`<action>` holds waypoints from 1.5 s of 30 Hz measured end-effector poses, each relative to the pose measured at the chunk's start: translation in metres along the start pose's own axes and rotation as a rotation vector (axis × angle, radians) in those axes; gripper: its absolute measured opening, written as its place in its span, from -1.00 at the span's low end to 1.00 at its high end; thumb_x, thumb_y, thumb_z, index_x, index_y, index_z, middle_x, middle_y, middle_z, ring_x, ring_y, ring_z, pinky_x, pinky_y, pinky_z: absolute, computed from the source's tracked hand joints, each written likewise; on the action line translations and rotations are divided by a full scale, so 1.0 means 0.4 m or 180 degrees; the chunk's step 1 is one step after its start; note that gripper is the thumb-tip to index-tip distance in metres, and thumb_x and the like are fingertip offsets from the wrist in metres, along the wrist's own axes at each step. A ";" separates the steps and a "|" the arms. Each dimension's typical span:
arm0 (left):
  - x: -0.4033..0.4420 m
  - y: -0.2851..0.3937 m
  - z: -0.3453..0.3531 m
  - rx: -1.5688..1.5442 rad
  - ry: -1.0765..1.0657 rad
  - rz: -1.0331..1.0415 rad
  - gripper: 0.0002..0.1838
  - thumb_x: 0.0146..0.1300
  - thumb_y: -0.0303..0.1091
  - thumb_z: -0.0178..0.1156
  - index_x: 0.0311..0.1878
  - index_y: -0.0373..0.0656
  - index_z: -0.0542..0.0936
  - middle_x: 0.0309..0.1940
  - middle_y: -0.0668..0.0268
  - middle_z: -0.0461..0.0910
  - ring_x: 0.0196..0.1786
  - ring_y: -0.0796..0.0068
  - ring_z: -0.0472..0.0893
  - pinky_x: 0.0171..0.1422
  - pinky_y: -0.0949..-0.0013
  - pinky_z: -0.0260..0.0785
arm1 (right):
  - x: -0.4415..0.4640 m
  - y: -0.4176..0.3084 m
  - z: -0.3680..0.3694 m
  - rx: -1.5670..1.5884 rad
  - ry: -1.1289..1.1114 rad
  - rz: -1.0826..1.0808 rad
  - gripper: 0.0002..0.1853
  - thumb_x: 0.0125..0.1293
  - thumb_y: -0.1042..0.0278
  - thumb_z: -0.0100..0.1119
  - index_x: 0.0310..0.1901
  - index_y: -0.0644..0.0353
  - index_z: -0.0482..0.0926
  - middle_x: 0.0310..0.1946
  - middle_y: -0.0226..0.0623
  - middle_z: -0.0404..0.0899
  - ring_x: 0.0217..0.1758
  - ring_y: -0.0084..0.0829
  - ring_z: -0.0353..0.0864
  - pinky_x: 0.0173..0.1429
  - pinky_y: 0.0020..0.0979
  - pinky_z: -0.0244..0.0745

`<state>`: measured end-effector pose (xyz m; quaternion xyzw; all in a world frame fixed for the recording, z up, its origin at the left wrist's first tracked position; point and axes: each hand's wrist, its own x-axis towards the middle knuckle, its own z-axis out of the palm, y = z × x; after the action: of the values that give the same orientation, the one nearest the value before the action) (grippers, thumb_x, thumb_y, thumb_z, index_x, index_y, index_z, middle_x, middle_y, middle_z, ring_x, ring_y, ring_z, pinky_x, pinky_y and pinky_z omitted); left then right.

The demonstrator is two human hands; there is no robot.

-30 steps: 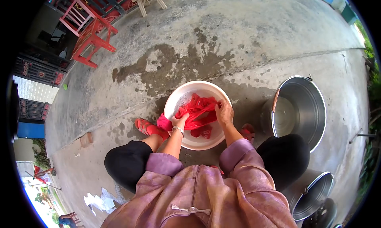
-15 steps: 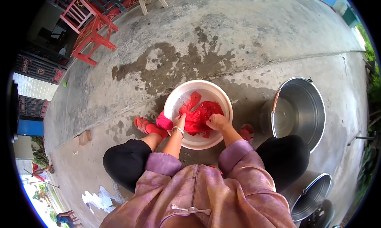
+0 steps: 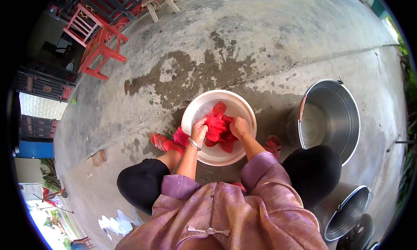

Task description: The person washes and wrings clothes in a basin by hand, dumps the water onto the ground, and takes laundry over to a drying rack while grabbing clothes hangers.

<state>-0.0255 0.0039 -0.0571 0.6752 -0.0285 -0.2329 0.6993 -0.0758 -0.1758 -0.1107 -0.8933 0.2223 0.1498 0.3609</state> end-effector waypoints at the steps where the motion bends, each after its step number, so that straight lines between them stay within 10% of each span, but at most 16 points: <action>1: 0.009 0.003 -0.002 0.0333 -0.0230 0.0310 -0.64 -0.06 -0.68 -0.17 -0.21 -0.32 0.55 -0.36 0.44 0.52 -0.33 0.65 0.44 -0.16 0.58 0.31 | -0.011 -0.028 -0.025 0.0457 0.0428 0.0229 -0.64 0.00 0.19 0.10 -0.16 0.16 0.58 -0.28 -0.05 0.58 -0.10 -0.11 0.54 0.01 -0.23 0.43; 4: 0.002 0.124 0.019 0.0817 -0.0851 0.0796 -0.67 -0.12 -0.72 -0.19 -0.34 -0.35 0.55 -0.37 0.35 0.52 -0.24 0.56 0.48 -0.05 0.54 0.30 | 0.001 -0.041 -0.007 0.0661 0.1259 -0.0357 -0.67 0.00 0.19 0.12 -0.18 0.11 0.58 -0.20 -0.03 0.54 0.04 -0.13 0.45 0.10 -0.23 0.37; 10: -0.024 0.315 0.044 0.1394 -0.0975 0.1435 -0.77 -0.14 -0.70 -0.18 -0.44 -0.38 0.48 -0.44 0.21 0.50 -0.27 0.34 0.49 -0.09 0.44 0.33 | 0.053 -0.006 0.013 0.0288 -0.0069 -0.1443 -0.68 -0.03 0.21 0.17 -0.22 0.16 0.59 -0.22 0.04 0.54 0.03 -0.12 0.46 0.06 -0.25 0.38; 16: -0.072 0.367 0.008 0.0739 -0.0576 0.0416 -0.89 0.03 -0.56 0.00 -0.39 -0.30 0.51 -0.50 0.47 0.48 -0.40 0.72 0.40 -0.24 0.58 0.30 | 0.079 0.031 -0.019 0.1671 0.0575 0.0258 -0.76 0.01 0.33 0.13 -0.29 0.28 0.56 -0.53 -0.13 0.58 -0.49 -0.26 0.57 -0.35 -0.37 0.44; 25: -0.062 0.283 -0.035 0.1773 0.0455 0.0986 -0.88 0.11 -0.43 0.18 -0.35 -0.29 0.52 -0.46 0.41 0.55 -0.39 0.72 0.45 -0.28 0.54 0.34 | 0.065 0.042 -0.021 0.1873 0.0614 0.0147 -0.65 -0.01 0.38 0.25 -0.15 0.32 0.52 -0.39 -0.08 0.59 -0.28 -0.33 0.59 -0.13 -0.38 0.45; 30: -0.079 0.304 0.002 0.2306 0.0728 0.1153 -0.73 0.21 -0.23 0.05 -0.29 -0.29 0.55 -0.44 0.07 0.56 -0.38 0.20 0.57 -0.27 0.31 0.36 | 0.039 -0.004 -0.045 0.1887 0.0833 0.0222 -0.53 -0.13 0.31 0.38 -0.10 0.21 0.53 -0.22 -0.05 0.58 -0.16 -0.26 0.59 -0.08 -0.34 0.46; 33: -0.077 0.286 0.016 0.2536 0.0733 0.1325 -0.68 0.25 -0.16 0.01 -0.29 -0.25 0.56 -0.42 0.02 0.55 -0.33 0.05 0.56 -0.27 0.24 0.37 | 0.021 -0.020 -0.053 0.1005 0.1056 0.0466 -0.63 -0.03 0.27 0.32 -0.19 0.28 0.55 -0.48 -0.18 0.56 -0.31 -0.31 0.60 -0.16 -0.38 0.48; 36: -0.078 0.292 0.035 0.2453 0.0795 0.1401 -0.69 0.26 -0.17 0.01 -0.33 -0.26 0.54 -0.51 0.04 0.52 -0.49 0.11 0.50 -0.36 0.28 0.34 | -0.014 -0.056 -0.112 0.0811 0.0492 0.1137 -0.68 0.08 0.15 0.20 -0.24 0.22 0.57 -0.50 -0.25 0.55 -0.36 -0.32 0.58 -0.21 -0.42 0.48; 38: -0.089 0.322 0.051 0.2376 0.0662 0.1282 -0.69 0.27 -0.20 0.02 -0.36 -0.30 0.52 -0.62 0.12 0.46 -0.58 0.29 0.40 -0.42 0.34 0.29 | 0.040 0.006 -0.030 0.2817 -0.0369 0.0861 -0.72 0.14 0.18 0.08 -0.32 0.27 0.54 -0.49 -0.16 0.55 -0.37 -0.26 0.55 -0.21 -0.31 0.47; 42: -0.091 0.335 0.079 0.1554 0.0422 0.1302 -0.70 0.28 -0.27 0.06 -0.41 -0.38 0.48 -0.73 0.32 0.29 -0.60 0.60 0.20 -0.50 0.47 0.18 | 0.065 -0.034 0.036 0.4173 0.0163 0.0050 -0.74 0.18 0.25 -0.03 -0.43 0.32 0.47 -0.41 -0.01 0.55 -0.34 -0.16 0.54 -0.19 -0.22 0.45; 45: -0.093 0.341 0.094 0.1224 0.0284 0.1143 -0.72 0.28 -0.32 0.06 -0.39 -0.40 0.50 -0.68 0.42 0.33 -0.54 0.70 0.26 -0.48 0.53 0.18 | 0.070 -0.061 0.035 0.2032 0.0549 0.0073 -0.74 0.16 0.26 0.01 -0.26 0.31 0.42 -0.30 0.05 0.52 -0.23 -0.09 0.54 -0.10 -0.19 0.41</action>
<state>-0.0327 -0.0203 0.0867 0.7894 -0.1608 -0.0655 0.5888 -0.0410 -0.1586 -0.1183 -0.7419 0.2979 0.0004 0.6007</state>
